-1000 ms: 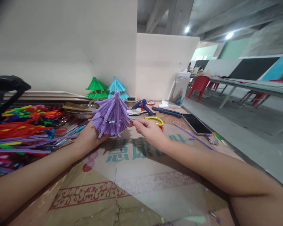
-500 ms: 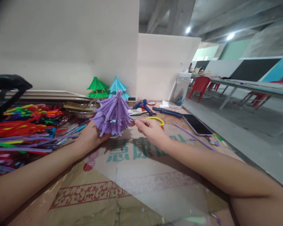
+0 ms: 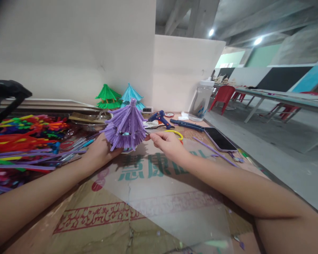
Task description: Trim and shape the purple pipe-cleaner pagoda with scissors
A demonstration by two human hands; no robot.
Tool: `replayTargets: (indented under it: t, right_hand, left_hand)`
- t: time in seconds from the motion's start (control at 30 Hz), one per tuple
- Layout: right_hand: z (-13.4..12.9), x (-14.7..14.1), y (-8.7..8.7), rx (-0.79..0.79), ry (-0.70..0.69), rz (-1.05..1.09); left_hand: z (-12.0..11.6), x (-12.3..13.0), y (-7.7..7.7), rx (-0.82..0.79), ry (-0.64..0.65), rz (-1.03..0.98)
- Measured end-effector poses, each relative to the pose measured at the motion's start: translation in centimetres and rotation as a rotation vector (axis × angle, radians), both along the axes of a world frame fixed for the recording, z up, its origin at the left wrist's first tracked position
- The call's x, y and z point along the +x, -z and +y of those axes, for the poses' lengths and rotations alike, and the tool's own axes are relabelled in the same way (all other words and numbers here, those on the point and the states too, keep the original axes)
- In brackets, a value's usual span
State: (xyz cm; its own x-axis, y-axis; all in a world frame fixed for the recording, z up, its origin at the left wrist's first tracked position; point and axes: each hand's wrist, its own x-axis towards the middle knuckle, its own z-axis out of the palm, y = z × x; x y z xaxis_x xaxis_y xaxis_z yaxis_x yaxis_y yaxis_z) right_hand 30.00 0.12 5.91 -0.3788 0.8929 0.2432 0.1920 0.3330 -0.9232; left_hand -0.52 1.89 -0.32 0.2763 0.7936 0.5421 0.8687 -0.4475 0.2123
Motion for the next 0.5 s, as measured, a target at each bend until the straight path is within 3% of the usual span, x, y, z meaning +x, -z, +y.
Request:
replayTargets:
  t: [0.2, 0.5]
  right_hand:
    - [0.22, 0.07, -0.01, -0.003, -0.013, 0.008]
    - [0.19, 0.12, -0.06, 0.007, -0.007, 0.008]
  left_hand:
    - [0.11, -0.07, 0.17, -0.037, -0.052, 0.013]
    - [0.27, -0.21, 0.30, -0.005, -0.022, 0.002]
